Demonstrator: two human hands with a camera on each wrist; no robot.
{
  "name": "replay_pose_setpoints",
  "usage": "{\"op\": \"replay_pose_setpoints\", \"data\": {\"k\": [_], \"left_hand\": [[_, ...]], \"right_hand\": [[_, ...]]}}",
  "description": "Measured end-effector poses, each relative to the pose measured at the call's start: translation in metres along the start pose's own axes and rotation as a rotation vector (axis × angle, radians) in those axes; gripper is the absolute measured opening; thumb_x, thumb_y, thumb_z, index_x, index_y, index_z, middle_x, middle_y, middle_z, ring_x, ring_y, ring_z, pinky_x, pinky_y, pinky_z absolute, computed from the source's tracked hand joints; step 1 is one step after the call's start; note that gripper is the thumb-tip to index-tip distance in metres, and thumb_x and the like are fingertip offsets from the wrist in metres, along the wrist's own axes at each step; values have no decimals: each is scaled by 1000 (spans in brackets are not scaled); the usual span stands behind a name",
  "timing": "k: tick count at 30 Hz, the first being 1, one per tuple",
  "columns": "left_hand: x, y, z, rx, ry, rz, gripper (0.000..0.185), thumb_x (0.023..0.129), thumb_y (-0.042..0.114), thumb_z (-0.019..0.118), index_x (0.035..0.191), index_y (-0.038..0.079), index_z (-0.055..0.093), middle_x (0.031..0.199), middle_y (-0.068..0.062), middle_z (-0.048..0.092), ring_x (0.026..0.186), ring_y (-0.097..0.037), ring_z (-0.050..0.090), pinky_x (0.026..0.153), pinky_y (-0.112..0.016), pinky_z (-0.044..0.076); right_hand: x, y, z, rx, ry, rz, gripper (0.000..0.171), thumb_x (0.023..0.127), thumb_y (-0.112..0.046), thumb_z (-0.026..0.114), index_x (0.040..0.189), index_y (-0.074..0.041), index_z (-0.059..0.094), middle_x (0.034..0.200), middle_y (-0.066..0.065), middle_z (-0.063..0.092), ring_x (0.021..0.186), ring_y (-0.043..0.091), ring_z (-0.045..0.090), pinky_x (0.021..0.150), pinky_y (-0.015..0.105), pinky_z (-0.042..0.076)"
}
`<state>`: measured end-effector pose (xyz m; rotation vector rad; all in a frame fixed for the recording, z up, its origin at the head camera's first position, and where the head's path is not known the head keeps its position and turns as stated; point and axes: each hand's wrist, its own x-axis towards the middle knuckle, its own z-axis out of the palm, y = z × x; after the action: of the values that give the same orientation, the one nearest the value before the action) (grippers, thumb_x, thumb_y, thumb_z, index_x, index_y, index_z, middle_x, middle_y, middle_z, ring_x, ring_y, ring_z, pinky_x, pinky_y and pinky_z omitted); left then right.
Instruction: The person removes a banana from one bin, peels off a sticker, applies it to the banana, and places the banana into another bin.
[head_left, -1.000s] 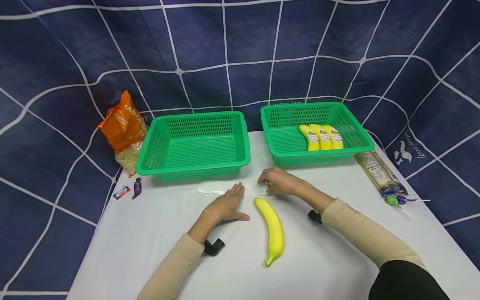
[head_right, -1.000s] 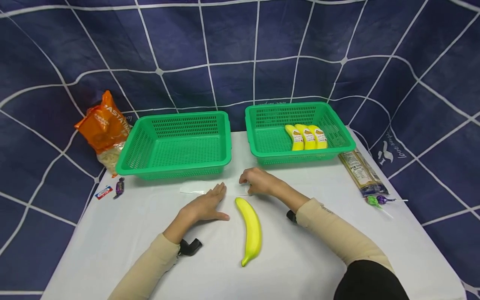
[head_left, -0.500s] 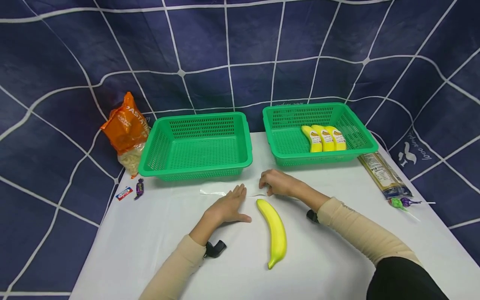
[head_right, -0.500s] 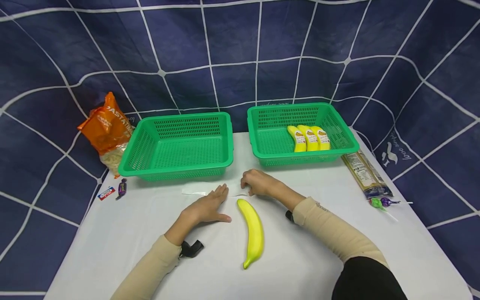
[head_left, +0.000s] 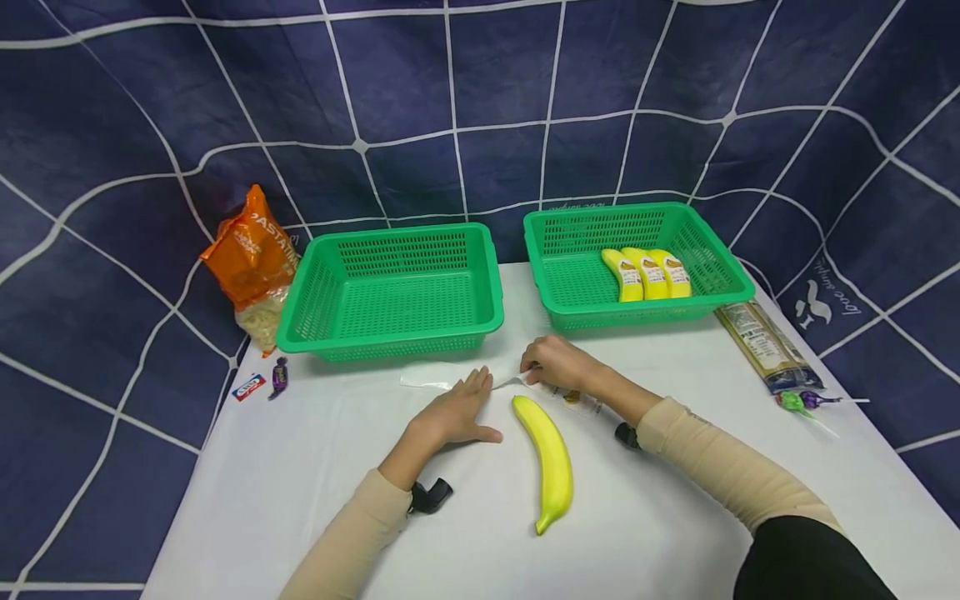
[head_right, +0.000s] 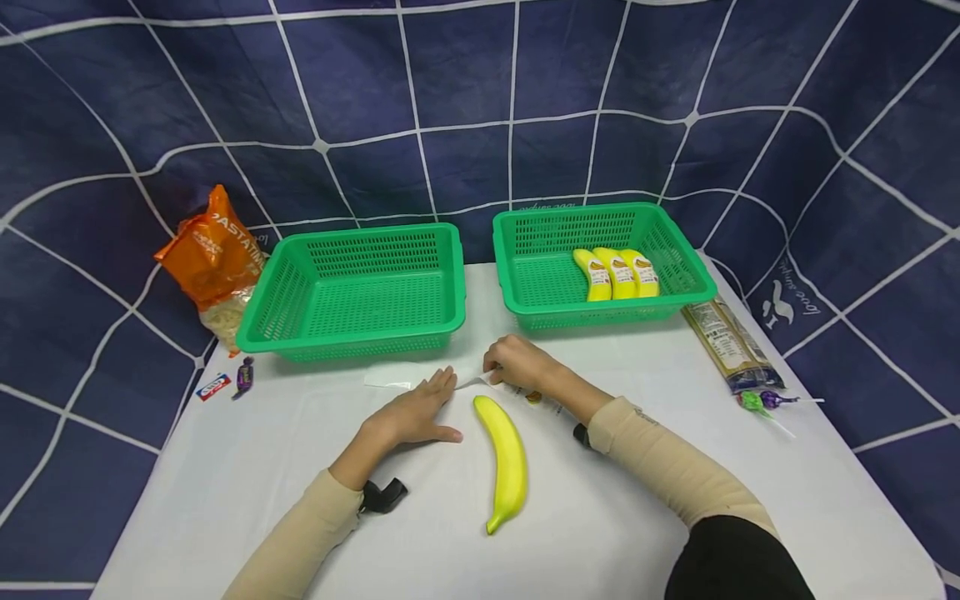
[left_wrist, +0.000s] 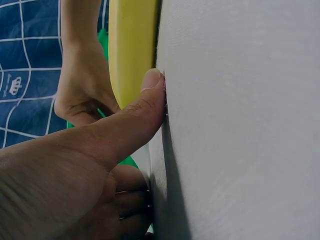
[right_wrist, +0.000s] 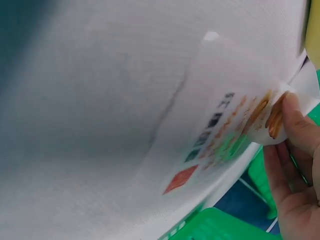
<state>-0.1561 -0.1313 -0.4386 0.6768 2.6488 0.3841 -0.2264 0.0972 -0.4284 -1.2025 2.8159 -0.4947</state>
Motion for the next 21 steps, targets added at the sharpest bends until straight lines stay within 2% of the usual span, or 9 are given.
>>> {"op": "replay_pose_setpoints", "data": {"k": [13,21], "left_hand": [[0,3,1,28,18,-21,104,81,56,70,154,0,22,164,-15,14,152,-28,15,122,-43,23],[1,3,1,39,18,-36,104,81,57,69,155,2,20,164,-13,12,152,-27,14,122,-43,23]], "right_hand": [[-7,0,0,54,114,6,14,79,-20,80,89,-11,78,86,-1,76,77,10,67,70,24,55],[-13,1,1,80,121,13,10,82,-19,79,89,-12,77,86,-2,75,76,7,66,68,22,54]]}}
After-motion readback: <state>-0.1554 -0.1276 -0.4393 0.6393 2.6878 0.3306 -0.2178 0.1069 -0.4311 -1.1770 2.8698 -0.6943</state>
